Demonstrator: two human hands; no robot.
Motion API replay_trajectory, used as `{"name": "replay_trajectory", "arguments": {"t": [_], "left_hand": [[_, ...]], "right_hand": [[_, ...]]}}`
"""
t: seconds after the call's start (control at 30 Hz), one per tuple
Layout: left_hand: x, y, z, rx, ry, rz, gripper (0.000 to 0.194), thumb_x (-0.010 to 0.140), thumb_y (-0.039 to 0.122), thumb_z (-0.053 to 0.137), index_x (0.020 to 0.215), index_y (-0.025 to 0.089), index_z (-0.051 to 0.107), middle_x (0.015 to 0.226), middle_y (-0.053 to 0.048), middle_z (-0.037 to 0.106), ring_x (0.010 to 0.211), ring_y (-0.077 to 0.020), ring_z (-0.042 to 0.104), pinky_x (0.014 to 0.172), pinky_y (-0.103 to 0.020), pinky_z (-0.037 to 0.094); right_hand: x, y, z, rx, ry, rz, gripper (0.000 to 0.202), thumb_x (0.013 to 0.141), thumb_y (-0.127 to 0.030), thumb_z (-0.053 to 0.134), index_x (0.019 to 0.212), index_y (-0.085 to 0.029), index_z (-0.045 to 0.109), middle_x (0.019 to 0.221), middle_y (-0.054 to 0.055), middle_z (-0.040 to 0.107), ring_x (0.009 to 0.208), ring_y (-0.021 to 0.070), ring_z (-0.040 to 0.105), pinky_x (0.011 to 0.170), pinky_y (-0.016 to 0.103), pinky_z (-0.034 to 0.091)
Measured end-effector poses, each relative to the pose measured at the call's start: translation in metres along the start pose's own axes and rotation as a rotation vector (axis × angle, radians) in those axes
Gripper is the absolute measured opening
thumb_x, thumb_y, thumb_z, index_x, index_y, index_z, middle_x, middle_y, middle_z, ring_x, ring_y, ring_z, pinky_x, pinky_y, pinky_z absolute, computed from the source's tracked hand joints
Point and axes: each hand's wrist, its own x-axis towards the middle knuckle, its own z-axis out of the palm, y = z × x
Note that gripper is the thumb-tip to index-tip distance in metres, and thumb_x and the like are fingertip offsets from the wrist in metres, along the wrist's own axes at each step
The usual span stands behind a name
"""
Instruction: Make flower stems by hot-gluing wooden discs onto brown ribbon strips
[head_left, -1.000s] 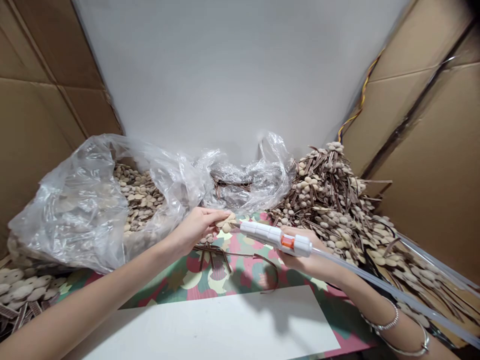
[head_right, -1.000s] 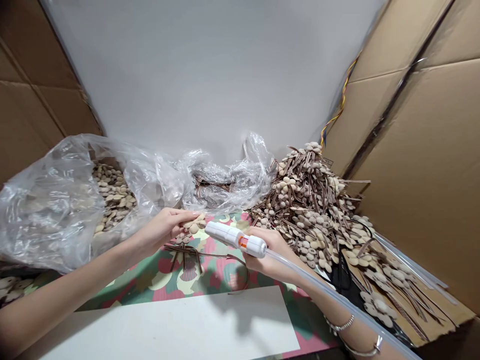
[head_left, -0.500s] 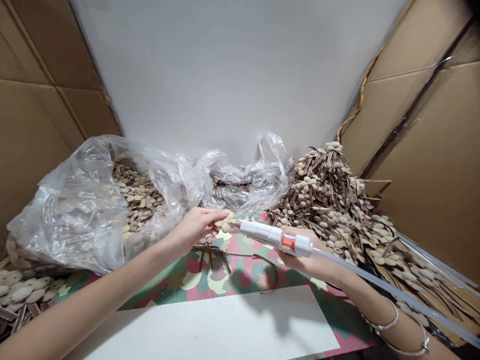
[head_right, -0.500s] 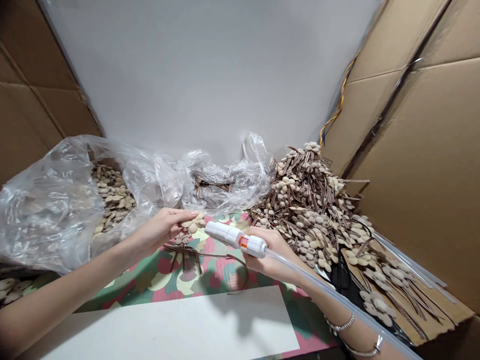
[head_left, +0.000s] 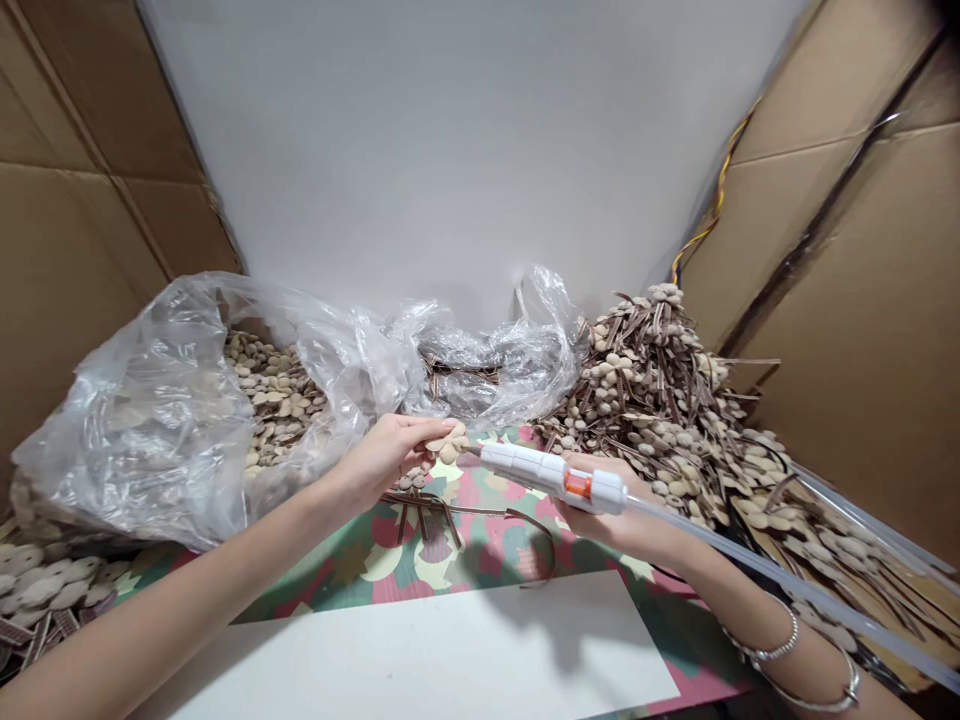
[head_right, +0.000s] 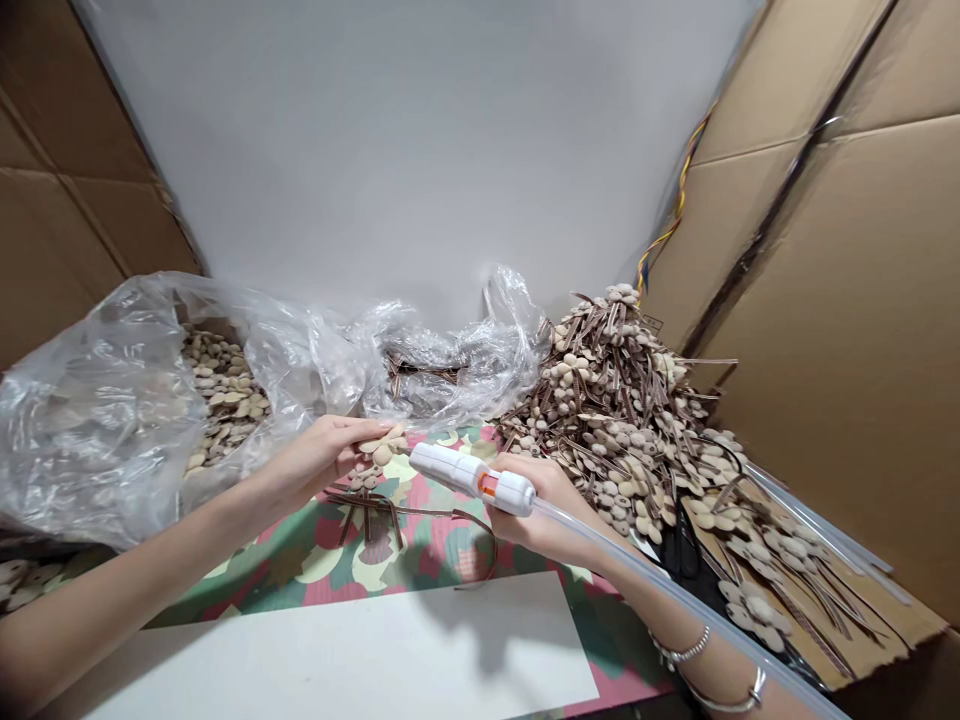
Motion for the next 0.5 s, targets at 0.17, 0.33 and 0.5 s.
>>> {"name": "replay_trajectory", "arguments": {"t": [0.17,0.33,0.5], "left_hand": [[-0.0003,-0.0002,0.0002,-0.032,-0.009,-0.007,0.022,0.075,0.032,0.063,0.078,0.012,0.070,0.066,-0.001,0.056,0.056,-0.0074,0.042,0.051,-0.019,0.031],[-0.0019,0.0032,0.0024,-0.041,0.003,-0.022,0.020,0.074,0.030,0.063,0.075,0.012,0.070,0.061,-0.001,0.055,0.056,-0.0077,0.042,0.051,-0.020,0.030],[-0.0017,0.0033,0.0020,-0.028,0.009,-0.014,0.018,0.074,0.030,0.063,0.076,0.014,0.071,0.064,-0.001,0.060,0.056,-0.0085,0.045,0.053,-0.021,0.032]], "right_hand": [[-0.0006,-0.0001,0.0001,-0.004,-0.015,0.023,0.004,0.073,-0.015,0.053,0.074,-0.018,0.051,0.068,-0.002,0.052,0.058,0.0123,0.047,0.053,0.022,0.035],[-0.0016,0.0022,0.0009,-0.031,-0.027,0.037,0.006,0.072,-0.014,0.051,0.071,-0.019,0.047,0.065,-0.002,0.048,0.057,0.0121,0.044,0.052,0.023,0.033],[-0.0015,0.0041,0.0014,-0.017,-0.020,0.035,0.011,0.069,-0.012,0.052,0.067,-0.019,0.044,0.062,-0.003,0.044,0.054,0.0109,0.041,0.049,0.022,0.031]]}}
